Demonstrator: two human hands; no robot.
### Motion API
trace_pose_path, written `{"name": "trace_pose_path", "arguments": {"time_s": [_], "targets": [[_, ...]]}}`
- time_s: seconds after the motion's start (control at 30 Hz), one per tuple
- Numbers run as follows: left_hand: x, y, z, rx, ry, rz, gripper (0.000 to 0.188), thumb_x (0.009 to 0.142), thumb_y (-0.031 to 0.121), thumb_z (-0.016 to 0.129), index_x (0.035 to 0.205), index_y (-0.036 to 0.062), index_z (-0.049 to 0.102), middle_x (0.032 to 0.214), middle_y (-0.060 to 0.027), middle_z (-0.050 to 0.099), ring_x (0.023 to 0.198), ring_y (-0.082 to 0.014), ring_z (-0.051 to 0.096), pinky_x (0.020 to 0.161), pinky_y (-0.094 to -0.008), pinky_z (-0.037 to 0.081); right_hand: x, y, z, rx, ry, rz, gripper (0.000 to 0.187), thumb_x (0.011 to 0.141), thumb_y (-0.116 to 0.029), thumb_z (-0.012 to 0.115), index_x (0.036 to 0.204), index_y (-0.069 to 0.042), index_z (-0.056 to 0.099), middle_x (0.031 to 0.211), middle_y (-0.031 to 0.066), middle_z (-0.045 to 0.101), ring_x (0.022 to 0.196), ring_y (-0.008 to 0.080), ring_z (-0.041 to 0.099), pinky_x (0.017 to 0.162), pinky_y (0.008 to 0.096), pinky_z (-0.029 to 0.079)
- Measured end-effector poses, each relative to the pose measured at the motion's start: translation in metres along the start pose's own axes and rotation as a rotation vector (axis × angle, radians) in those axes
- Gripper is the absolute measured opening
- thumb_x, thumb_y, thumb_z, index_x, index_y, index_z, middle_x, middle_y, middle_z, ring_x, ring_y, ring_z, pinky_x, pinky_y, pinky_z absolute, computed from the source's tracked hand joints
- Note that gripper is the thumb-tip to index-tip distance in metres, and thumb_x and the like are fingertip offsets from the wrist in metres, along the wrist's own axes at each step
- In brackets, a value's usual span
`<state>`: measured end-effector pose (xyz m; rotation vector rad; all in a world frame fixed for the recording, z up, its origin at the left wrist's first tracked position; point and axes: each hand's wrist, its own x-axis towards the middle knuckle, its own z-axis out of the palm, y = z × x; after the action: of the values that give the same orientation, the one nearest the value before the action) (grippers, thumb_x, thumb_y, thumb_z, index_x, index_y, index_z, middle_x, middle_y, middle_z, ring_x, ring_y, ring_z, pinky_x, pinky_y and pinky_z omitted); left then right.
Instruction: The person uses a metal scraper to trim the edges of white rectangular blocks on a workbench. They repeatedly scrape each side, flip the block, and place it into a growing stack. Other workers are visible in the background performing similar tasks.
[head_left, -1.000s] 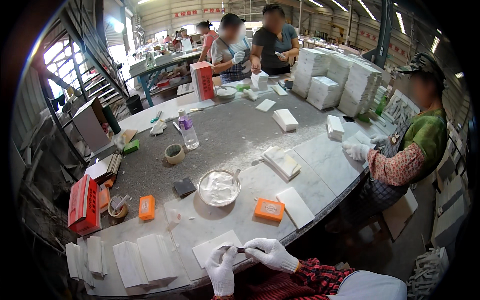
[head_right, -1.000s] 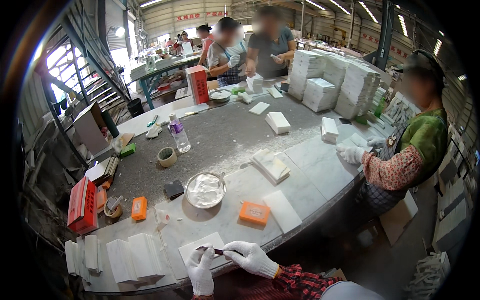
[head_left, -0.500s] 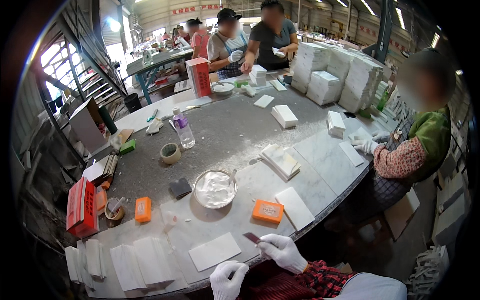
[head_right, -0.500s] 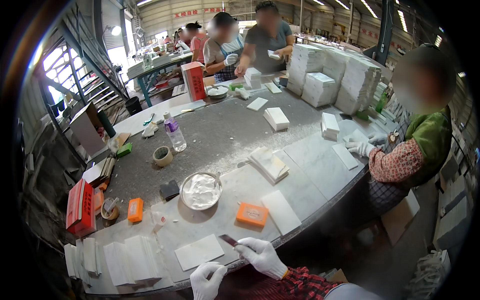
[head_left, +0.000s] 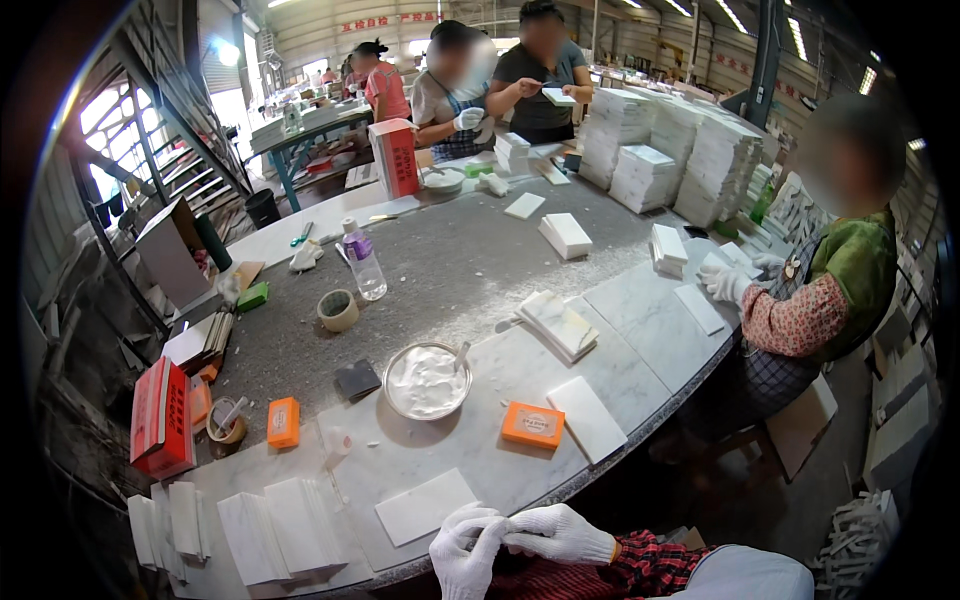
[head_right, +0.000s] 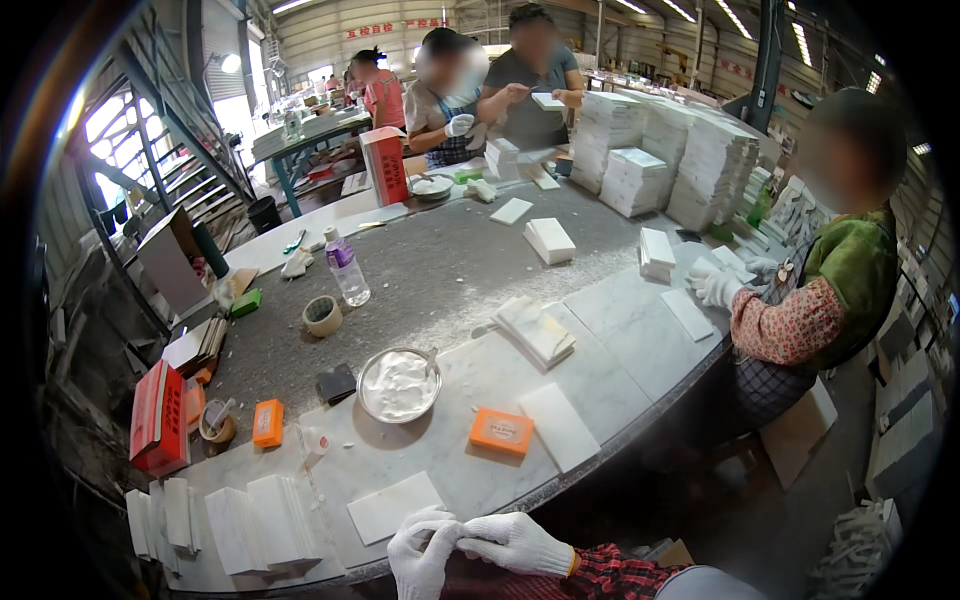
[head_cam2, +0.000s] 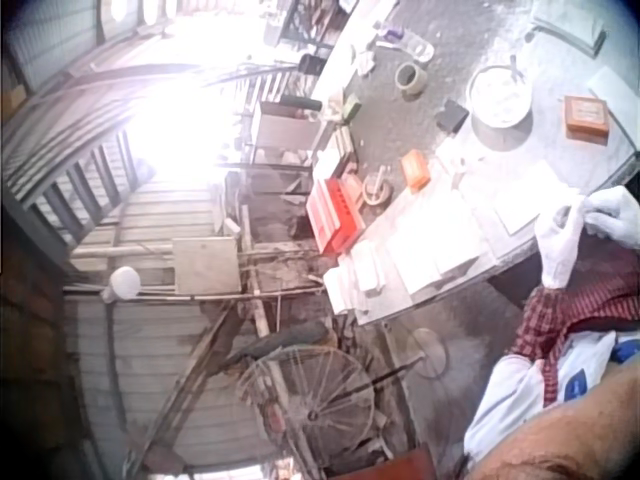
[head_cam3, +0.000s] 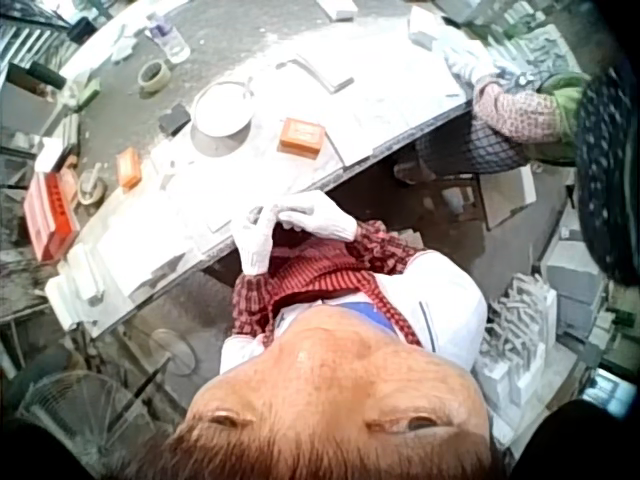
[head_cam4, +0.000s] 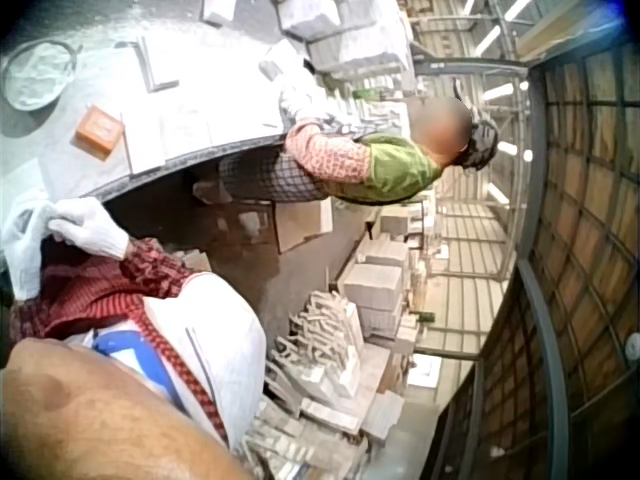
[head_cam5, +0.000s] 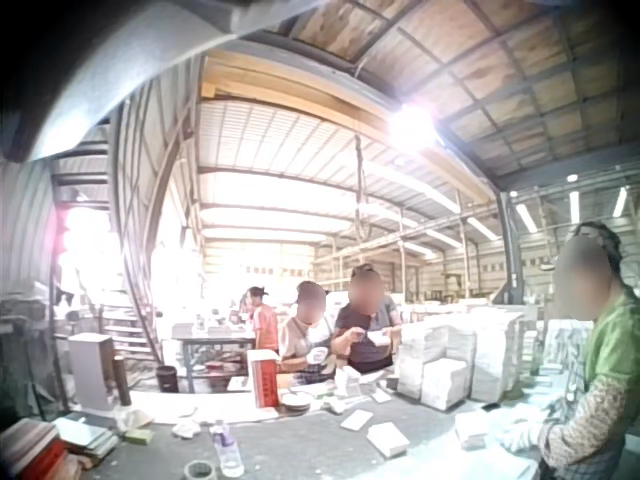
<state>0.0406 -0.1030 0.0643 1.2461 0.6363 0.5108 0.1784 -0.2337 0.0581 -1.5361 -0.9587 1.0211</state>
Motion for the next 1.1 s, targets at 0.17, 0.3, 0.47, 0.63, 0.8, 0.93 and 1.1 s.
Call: {"name": "trace_pose_path", "arguments": {"time_s": [0.17, 0.3, 0.47, 0.63, 0.8, 0.93, 1.1], "targets": [[-0.009, 0.0, 0.004, -0.014, 0.042, 0.14, 0.007, 0.098, 0.001, 0.072, 0.099, -0.0043, 0.075, 0.095, -0.0068, 0.074, 0.08, -0.0115, 0.066, 0.071, -0.0283, 0.054, -0.004, 0.008, 0.006, -0.025, 0.04, -0.074, 0.027, 0.101, -0.013, 0.069, 0.125, -0.001, 0.072, 0.096, 0.007, 0.076, 0.083, 0.0128, 0.071, 0.078, 0.0293, 0.059], [-0.015, 0.004, 0.004, -0.147, 0.029, 0.074, 0.002, 0.096, -0.003, 0.072, 0.096, -0.0027, 0.075, 0.1, -0.0083, 0.074, 0.084, -0.0139, 0.068, 0.077, -0.0289, 0.055, -0.004, 0.019, 0.015, 0.01, 0.085, -0.159, 0.026, 0.101, -0.01, 0.07, 0.124, 0.001, 0.072, 0.096, 0.0067, 0.076, 0.083, 0.0112, 0.07, 0.076, 0.0279, 0.058], [-0.021, -0.006, -0.004, 0.138, 0.124, 0.286, 0.004, 0.093, -0.005, 0.073, 0.095, -0.0016, 0.074, 0.099, -0.0091, 0.074, 0.089, -0.0172, 0.068, 0.083, -0.0302, 0.055, 0.0, 0.013, 0.013, 0.347, 0.307, 0.024, 0.018, 0.106, -0.011, 0.066, 0.117, 0.002, 0.073, 0.09, 0.0038, 0.073, 0.077, 0.0065, 0.065, 0.07, 0.0231, 0.055], [-0.039, -0.018, -0.017, 0.165, 0.157, 0.239, 0.005, 0.092, -0.005, 0.073, 0.095, -0.001, 0.075, 0.097, -0.0083, 0.075, 0.091, -0.0182, 0.068, 0.086, -0.0314, 0.055, 0.02, 0.008, -0.014, 0.288, 0.337, 0.056, 0.02, 0.108, -0.014, 0.063, 0.113, 0.003, 0.071, 0.088, 0.0046, 0.072, 0.076, 0.0081, 0.064, 0.07, 0.0234, 0.054], [-0.044, -0.032, -0.018, -0.01, 0.197, 0.096, 0.005, 0.096, 0.001, 0.072, 0.098, -0.0024, 0.076, 0.088, -0.0052, 0.073, 0.059, -0.0073, 0.057, 0.056, -0.0234, 0.047, 0.035, 0.025, -0.016, 0.045, 0.448, 0.032, 0.018, 0.105, -0.011, 0.065, 0.114, 0.003, 0.073, 0.085, 0.0027, 0.073, 0.073, 0.0063, 0.064, 0.068, 0.0233, 0.053], [-0.038, -0.037, -0.03, 0.279, 0.201, 0.318, 0.005, 0.095, 0.003, 0.073, 0.098, 0.0001, 0.076, 0.09, -0.0087, 0.074, 0.07, -0.0155, 0.065, 0.067, -0.0301, 0.053, 0.051, 0.042, -0.023, -0.168, 0.509, -0.124, 0.016, 0.101, -0.009, 0.069, 0.11, 0.002, 0.075, 0.085, 0.0023, 0.074, 0.073, 0.0056, 0.064, 0.066, 0.0237, 0.053], [-0.029, -0.033, -0.039, 0.552, 0.207, 0.621, 0.003, 0.093, 0.005, 0.074, 0.095, 0.0041, 0.076, 0.096, -0.0125, 0.075, 0.095, -0.0302, 0.072, 0.088, -0.0411, 0.057, 0.065, 0.068, -0.02, -0.303, 0.613, -0.286, 0.018, 0.097, -0.011, 0.075, 0.11, 0.0, 0.076, 0.085, 0.0081, 0.074, 0.067, 0.0125, 0.064, 0.062, 0.0275, 0.052]]}}
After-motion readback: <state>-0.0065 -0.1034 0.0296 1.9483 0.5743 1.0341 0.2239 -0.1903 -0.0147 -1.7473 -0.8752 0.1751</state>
